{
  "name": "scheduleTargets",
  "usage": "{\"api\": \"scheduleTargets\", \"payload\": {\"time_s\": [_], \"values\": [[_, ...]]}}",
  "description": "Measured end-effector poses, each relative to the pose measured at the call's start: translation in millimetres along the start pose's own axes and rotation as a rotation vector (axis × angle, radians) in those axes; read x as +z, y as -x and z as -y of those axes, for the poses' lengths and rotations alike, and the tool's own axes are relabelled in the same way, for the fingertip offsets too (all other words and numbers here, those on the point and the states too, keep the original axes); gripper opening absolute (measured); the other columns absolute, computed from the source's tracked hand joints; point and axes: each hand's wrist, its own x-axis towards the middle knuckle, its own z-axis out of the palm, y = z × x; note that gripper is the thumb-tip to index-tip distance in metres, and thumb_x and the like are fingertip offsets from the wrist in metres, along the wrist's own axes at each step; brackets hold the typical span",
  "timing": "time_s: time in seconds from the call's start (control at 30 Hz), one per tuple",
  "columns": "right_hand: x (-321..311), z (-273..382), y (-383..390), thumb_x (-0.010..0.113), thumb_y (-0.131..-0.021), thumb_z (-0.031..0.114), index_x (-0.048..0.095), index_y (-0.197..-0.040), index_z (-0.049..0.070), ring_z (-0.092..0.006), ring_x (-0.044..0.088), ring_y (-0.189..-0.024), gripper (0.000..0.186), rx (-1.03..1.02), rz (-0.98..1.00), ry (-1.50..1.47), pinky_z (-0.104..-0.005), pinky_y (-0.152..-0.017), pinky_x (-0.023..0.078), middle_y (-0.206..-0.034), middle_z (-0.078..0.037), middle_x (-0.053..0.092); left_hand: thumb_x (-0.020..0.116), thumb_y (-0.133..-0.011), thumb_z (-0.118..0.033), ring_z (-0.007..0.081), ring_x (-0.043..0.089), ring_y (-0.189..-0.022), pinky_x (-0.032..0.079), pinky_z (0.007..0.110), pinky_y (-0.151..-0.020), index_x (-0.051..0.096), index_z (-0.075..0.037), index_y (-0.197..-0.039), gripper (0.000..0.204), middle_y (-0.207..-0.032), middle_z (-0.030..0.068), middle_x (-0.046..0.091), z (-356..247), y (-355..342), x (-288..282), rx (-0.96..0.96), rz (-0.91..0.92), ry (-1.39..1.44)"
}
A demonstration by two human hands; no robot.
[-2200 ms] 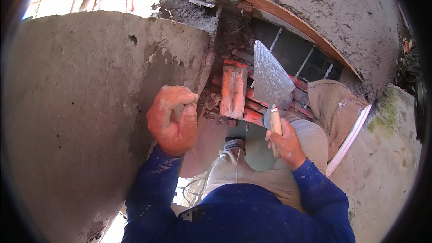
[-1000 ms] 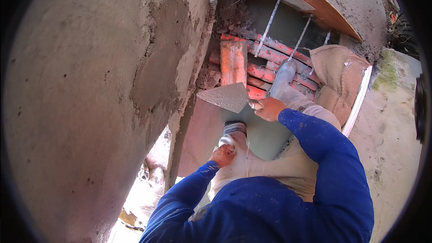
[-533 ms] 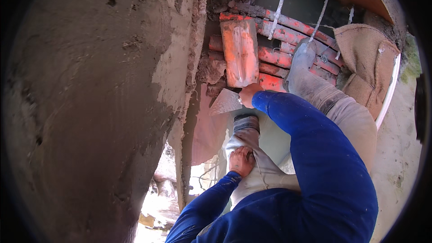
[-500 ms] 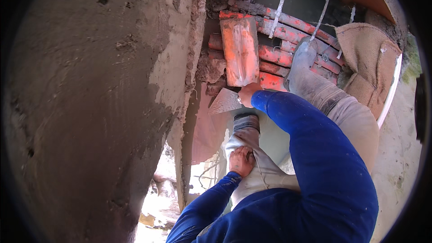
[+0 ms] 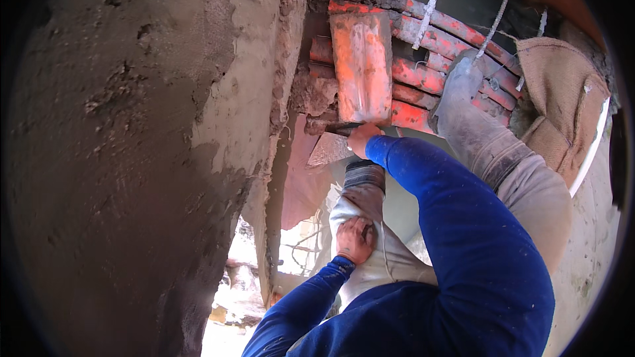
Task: The person applies wet cement to a wall using a trowel and smooths it with a float. They repeatedly scoop cement from a hawk and spread it over the surface, working around a window opening.
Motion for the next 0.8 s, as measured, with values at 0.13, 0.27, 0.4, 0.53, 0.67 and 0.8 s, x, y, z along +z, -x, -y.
{"api": "scheduleTargets", "payload": {"time_s": [0.13,0.27,0.4,0.53,0.67,0.8], "values": [[18.0,-4.3,-14.7,0.06,-0.095,0.014,0.082,-0.109,0.007,-0.0337,0.077,-0.105,0.027,-0.023,0.049,-0.011,-0.0474,-0.085,0.062,-0.112,-0.016,0.079,0.068,-0.088,-0.02,0.0338,0.068,-0.103,0.048,0.046,-0.095,0.072,-0.012,-0.108,0.022,-0.107,0.0119,0.071,-0.9,-1.8,0.3,0.015,-0.016,0.003],[44.7,-4.2,-27.6,0.062,-0.092,0.015,0.082,-0.105,0.007,-0.0323,0.077,-0.105,0.025,-0.039,0.015,-0.038,-0.0472,-0.086,0.061,-0.111,-0.014,0.079,0.069,-0.088,-0.02,0.0341,0.068,-0.102,0.049,0.046,-0.094,0.072,-0.012,-0.108,0.022,-0.107,0.0116,0.072,-1.9,-4.5,-0.6,0.015,-0.025,0.031],[50.8,0.1,-32.2,0.061,-0.092,0.017,0.082,-0.103,0.008,-0.0308,0.076,-0.105,0.025,-0.041,0.032,-0.048,-0.0459,-0.086,0.06,-0.109,-0.012,0.08,0.07,-0.088,-0.021,0.034,0.068,-0.102,0.048,0.045,-0.094,0.072,-0.012,-0.108,0.022,-0.108,0.0112,0.072,-2.0,-6.7,-0.7,0.008,-0.022,0.013],[58.7,2.9,-40.1,0.06,-0.092,0.018,0.082,-0.103,0.008,-0.0305,0.076,-0.106,0.026,-0.024,0.034,-0.084,-0.0458,-0.087,0.06,-0.11,-0.011,0.08,0.07,-0.088,-0.021,0.0337,0.068,-0.102,0.048,0.045,-0.094,0.072,-0.012,-0.108,0.023,-0.109,0.0111,0.072,-3.4,-8.9,-1.6,0.003,-0.004,-0.016],[49.6,7.5,-41.1,0.06,-0.094,0.016,0.082,-0.109,0.008,-0.0325,0.076,-0.108,0.028,-0.031,0.089,-0.093,-0.0478,-0.088,0.061,-0.114,-0.013,0.079,0.07,-0.087,-0.021,0.0332,0.068,-0.102,0.048,0.045,-0.093,0.072,-0.012,-0.108,0.023,-0.109,0.0116,0.072,-4.9,-11.5,-4.5,0.005,0.013,-0.029],[53.1,5.9,-45.6,0.059,-0.096,0.015,0.081,-0.112,0.007,-0.0346,0.075,-0.11,0.029,-0.036,0.072,-0.119,-0.0488,-0.09,0.061,-0.116,-0.014,0.079,0.07,-0.087,-0.022,0.0331,0.068,-0.101,0.048,0.045,-0.092,0.072,-0.012,-0.108,0.024,-0.108,0.0119,0.071,-5.3,-13.8,-7.5,0.021,0.009,-0.027]]}}
